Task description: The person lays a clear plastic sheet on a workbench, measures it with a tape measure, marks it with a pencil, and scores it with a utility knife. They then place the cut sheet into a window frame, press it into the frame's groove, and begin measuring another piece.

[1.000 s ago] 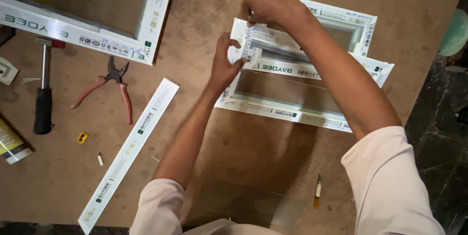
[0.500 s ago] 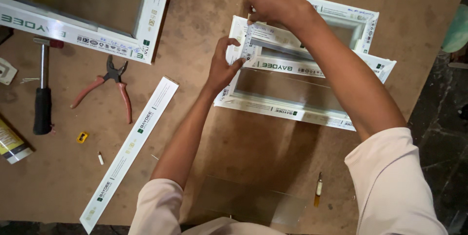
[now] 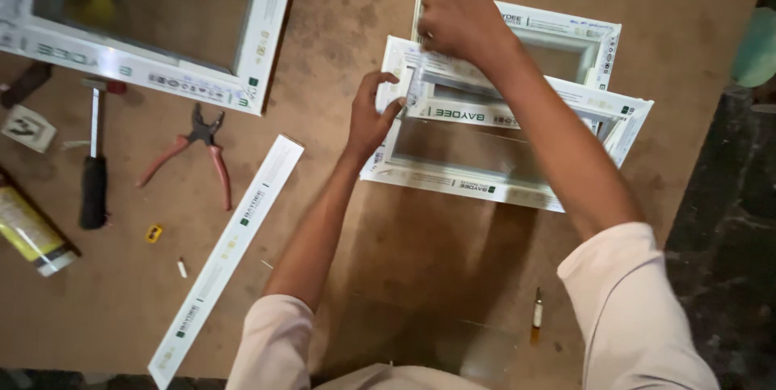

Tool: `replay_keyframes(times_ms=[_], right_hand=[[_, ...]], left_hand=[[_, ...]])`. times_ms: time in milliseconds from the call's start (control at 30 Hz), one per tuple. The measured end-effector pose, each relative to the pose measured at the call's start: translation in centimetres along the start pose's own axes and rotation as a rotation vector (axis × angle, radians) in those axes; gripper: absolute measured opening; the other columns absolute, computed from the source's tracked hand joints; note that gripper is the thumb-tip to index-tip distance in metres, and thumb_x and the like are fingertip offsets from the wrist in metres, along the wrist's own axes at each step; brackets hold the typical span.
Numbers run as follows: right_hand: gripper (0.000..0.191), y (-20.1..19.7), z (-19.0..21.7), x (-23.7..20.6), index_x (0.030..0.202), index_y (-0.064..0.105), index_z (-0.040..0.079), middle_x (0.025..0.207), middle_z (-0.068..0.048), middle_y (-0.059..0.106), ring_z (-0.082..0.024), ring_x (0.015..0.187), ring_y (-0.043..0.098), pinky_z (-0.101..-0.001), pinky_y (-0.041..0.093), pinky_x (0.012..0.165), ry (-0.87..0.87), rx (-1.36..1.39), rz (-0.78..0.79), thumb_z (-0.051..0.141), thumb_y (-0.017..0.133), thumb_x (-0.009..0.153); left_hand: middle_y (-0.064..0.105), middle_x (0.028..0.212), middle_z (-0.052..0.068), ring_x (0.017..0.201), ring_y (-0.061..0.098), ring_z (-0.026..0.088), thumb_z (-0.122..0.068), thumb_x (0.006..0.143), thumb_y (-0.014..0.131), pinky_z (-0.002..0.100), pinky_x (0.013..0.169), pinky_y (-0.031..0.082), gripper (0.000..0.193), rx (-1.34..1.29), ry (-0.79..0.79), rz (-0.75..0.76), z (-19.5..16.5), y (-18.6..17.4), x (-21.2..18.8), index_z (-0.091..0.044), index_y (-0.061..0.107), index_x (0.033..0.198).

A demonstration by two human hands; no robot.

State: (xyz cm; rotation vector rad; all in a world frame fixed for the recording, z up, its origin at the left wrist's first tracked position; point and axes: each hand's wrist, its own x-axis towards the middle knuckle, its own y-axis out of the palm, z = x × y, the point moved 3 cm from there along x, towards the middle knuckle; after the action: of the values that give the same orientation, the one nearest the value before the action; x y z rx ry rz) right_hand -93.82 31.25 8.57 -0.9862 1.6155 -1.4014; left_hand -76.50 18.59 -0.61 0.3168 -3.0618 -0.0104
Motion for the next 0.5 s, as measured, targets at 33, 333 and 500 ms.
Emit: replay_keyframes(times_ms=[33,333,500], right_hand=[[0.017,-0.3,0.2,-1.6,0.078,0.079,0.022,0.089,0.001,0.071,-0.027,0.112,0.065,-0.0424,0.050,0.089,0.022,-0.011,-0.055,0.038,0.084,0.074],[0.030,-1.7,5.6,-33.1,0.101,0.072,-0.003,0.097,-0.018,0.067,-0.034,0.093,0.062,-0.0452,0.049,0.083,1.079,0.354,-0.701,0.022,0.087,0.098],[0.036,1.8,26.7,-46.8,0.144,0.053,-0.006,0.126,-0.025,0.067,-0.028,0.116,0.064,-0.0393,0.052,0.091,1.208,0.427,-0.640,0.021,0.051,0.120]], left_hand=[[0.062,0.125,0.012,0.124,0.063,0.027,-0.011,0.090,0.078,0.036,0.108,0.049,0.036,0.000,-0.001,-0.019,-0.4,-0.1,-0.1,-0.006,0.061,0.121],[0.063,0.125,0.018,0.108,0.065,0.035,-0.026,0.095,0.074,0.041,0.093,0.053,0.047,0.335,-0.043,-0.193,-3.8,-0.2,-1.3,0.000,0.056,0.130],[0.057,0.128,0.029,0.114,0.057,0.048,-0.021,0.095,0.067,0.052,0.098,0.049,0.045,0.646,0.339,-0.307,-7.2,-2.0,-11.3,0.009,0.055,0.127]])
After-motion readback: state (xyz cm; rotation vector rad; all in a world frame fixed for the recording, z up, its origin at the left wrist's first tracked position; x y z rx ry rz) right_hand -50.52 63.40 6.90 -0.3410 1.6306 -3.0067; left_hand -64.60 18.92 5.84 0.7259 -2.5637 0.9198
